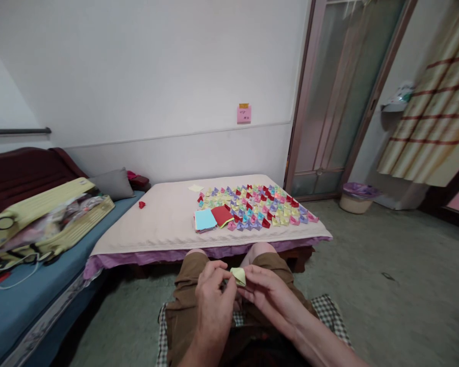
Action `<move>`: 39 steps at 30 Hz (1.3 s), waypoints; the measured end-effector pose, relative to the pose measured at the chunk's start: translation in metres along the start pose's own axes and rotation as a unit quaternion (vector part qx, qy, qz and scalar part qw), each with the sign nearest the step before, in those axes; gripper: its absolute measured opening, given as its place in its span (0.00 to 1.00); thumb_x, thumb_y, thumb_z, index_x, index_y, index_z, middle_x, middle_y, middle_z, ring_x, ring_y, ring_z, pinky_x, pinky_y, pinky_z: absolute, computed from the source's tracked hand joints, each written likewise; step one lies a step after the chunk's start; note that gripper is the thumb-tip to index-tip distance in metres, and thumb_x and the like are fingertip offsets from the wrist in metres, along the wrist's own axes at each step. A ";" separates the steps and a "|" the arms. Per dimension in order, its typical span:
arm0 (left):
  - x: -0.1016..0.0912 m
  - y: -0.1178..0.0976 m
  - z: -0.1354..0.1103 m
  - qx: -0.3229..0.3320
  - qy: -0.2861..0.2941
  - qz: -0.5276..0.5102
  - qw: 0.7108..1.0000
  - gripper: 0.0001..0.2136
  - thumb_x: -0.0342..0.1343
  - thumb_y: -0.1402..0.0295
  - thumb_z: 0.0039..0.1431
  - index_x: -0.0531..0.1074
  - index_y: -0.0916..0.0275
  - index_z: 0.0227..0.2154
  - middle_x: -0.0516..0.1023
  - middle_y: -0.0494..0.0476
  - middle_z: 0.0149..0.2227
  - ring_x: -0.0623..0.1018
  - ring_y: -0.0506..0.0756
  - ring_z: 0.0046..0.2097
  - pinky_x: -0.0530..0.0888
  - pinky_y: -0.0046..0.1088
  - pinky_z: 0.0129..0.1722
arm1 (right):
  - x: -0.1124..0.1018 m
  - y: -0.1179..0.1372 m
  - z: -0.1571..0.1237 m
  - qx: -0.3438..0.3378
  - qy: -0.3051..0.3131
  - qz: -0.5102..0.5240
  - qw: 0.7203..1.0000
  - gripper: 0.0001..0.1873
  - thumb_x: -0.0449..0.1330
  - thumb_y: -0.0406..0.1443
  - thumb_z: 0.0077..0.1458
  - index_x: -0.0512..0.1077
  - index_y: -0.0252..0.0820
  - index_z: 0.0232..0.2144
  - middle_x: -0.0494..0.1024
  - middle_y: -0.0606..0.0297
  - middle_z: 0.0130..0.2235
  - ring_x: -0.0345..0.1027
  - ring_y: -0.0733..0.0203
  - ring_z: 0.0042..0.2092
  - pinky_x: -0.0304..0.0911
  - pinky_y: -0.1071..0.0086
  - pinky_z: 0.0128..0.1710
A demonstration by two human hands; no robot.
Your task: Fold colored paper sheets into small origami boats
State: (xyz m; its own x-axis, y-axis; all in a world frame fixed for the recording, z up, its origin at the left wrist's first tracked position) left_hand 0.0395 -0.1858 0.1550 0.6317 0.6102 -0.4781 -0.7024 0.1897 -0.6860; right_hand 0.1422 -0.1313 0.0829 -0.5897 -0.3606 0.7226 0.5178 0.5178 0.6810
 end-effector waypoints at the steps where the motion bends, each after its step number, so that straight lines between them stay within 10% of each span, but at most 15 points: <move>1: -0.002 0.004 0.002 -0.018 -0.010 -0.018 1.000 0.08 0.54 0.77 0.51 0.72 0.62 0.20 0.74 0.56 0.34 0.75 0.56 0.38 0.71 0.33 0.38 | 0.002 0.002 -0.001 -0.013 0.002 -0.024 1.000 0.05 0.66 0.29 0.42 0.76 0.37 0.27 0.76 0.65 0.30 0.67 0.64 0.32 0.61 0.71 0.36; 27: 0.014 0.015 0.001 -0.089 0.042 -0.169 0.981 0.08 0.53 0.73 0.50 0.74 0.62 0.20 0.76 0.59 0.39 0.75 0.58 0.42 0.70 0.34 0.41 | -0.018 0.005 0.001 -0.055 -0.094 -0.135 0.985 0.08 0.65 0.33 0.39 0.70 0.38 0.15 0.67 0.71 0.18 0.55 0.69 0.22 0.50 0.73 0.24; 39: 0.049 0.042 -0.023 -0.375 0.136 -0.481 0.781 0.12 0.59 0.74 0.46 0.71 0.64 0.37 0.74 0.52 0.32 0.74 0.48 0.32 0.69 0.23 0.33 | -0.008 0.006 -0.001 -0.027 0.011 -0.102 0.994 0.03 0.62 0.28 0.41 0.76 0.35 0.23 0.75 0.64 0.25 0.64 0.63 0.30 0.58 0.70 0.34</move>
State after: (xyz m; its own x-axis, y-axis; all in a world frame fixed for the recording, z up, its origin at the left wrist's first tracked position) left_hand 0.0483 -0.1658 0.0904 0.8663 0.2574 0.4281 0.4656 -0.1059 -0.8786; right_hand 0.1501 -0.1263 0.0813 -0.6724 -0.4710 0.5710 0.4216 0.3903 0.8185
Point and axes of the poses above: each hand's wrist, its own z-axis towards the middle knuckle, its own x-axis out of the palm, y = z × x, the point moved 9 cm from there along z, towards the middle knuckle
